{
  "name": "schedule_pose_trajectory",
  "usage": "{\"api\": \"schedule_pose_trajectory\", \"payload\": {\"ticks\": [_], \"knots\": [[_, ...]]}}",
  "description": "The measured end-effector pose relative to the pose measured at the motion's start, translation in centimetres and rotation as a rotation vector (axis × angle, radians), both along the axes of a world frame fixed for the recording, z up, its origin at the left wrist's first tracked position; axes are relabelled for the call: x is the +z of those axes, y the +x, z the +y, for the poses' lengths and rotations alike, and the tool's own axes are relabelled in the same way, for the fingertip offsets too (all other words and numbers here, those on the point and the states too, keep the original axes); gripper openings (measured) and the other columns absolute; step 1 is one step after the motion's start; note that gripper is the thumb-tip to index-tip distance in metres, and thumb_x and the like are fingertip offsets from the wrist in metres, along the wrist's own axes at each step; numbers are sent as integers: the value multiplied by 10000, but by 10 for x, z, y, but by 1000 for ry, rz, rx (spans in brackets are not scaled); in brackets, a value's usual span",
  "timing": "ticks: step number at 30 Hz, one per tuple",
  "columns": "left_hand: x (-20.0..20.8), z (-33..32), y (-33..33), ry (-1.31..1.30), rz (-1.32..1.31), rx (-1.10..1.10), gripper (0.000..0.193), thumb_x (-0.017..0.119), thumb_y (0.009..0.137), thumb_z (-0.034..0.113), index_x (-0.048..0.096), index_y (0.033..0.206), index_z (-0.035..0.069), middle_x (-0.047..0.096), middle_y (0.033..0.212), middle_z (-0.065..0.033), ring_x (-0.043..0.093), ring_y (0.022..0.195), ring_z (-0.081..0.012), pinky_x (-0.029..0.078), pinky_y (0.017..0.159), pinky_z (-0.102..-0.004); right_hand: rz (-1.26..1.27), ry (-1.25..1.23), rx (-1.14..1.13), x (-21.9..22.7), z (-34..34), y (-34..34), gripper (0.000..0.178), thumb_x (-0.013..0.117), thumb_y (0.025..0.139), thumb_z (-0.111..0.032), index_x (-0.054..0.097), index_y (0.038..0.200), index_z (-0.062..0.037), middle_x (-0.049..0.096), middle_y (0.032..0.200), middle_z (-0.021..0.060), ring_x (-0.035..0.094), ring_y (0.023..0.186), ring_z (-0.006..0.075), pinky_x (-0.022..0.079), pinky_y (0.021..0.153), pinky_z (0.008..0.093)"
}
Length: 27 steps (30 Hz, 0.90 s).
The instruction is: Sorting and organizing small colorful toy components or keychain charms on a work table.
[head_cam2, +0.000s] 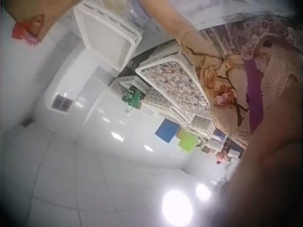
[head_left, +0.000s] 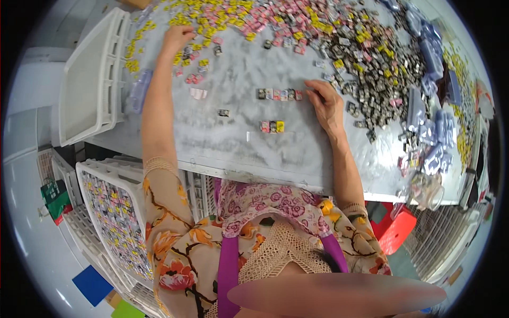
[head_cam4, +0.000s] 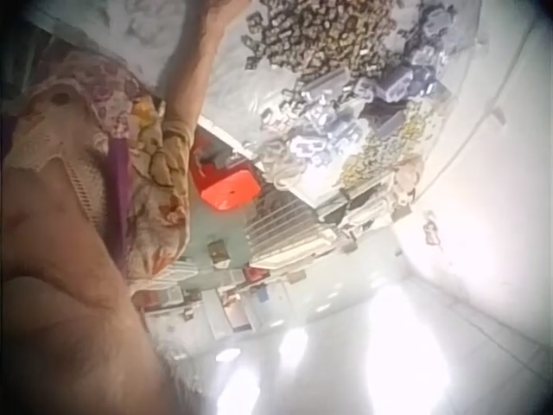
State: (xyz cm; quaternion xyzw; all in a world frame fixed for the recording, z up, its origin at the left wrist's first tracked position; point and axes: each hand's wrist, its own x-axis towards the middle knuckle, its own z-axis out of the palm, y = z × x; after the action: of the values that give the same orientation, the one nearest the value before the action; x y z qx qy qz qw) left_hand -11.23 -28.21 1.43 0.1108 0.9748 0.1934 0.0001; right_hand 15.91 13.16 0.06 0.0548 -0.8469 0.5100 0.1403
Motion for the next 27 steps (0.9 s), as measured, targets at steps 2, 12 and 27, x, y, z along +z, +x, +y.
{"api": "schedule_pose_trajectory", "payload": {"ticks": [2, 12, 27], "knots": [[1, 2, 1, 21, -27, -24, 338, 751, 805, 212, 739, 1110, 68, 749, 1036, -104, 717, 942, -208, 541, 849, -327, -7, -11, -7, 1, -2, 0, 215, 670, 885, -4, 692, 1098, -26, 680, 1044, 86, 630, 823, 170, 498, 731, 258], [13, 24, 26, -127, 18, -53, 345, 747, 783, 150, 717, 1104, 29, 723, 1047, -167, 696, 979, -299, 534, 879, -384, -15, -46, -14, 0, -3, 3, 215, 669, 892, -13, 702, 1103, -32, 682, 1045, 84, 631, 838, 159, 506, 742, 262], [-1, 81, -7, -175, 276, -254, 432, 730, 850, 258, 658, 1258, 134, 685, 1030, -196, 640, 972, -372, 504, 867, -439, -49, -91, -22, 1, -1, 2, 190, 663, 904, -25, 706, 1089, -34, 688, 1059, 75, 641, 880, 164, 502, 779, 256]]}}
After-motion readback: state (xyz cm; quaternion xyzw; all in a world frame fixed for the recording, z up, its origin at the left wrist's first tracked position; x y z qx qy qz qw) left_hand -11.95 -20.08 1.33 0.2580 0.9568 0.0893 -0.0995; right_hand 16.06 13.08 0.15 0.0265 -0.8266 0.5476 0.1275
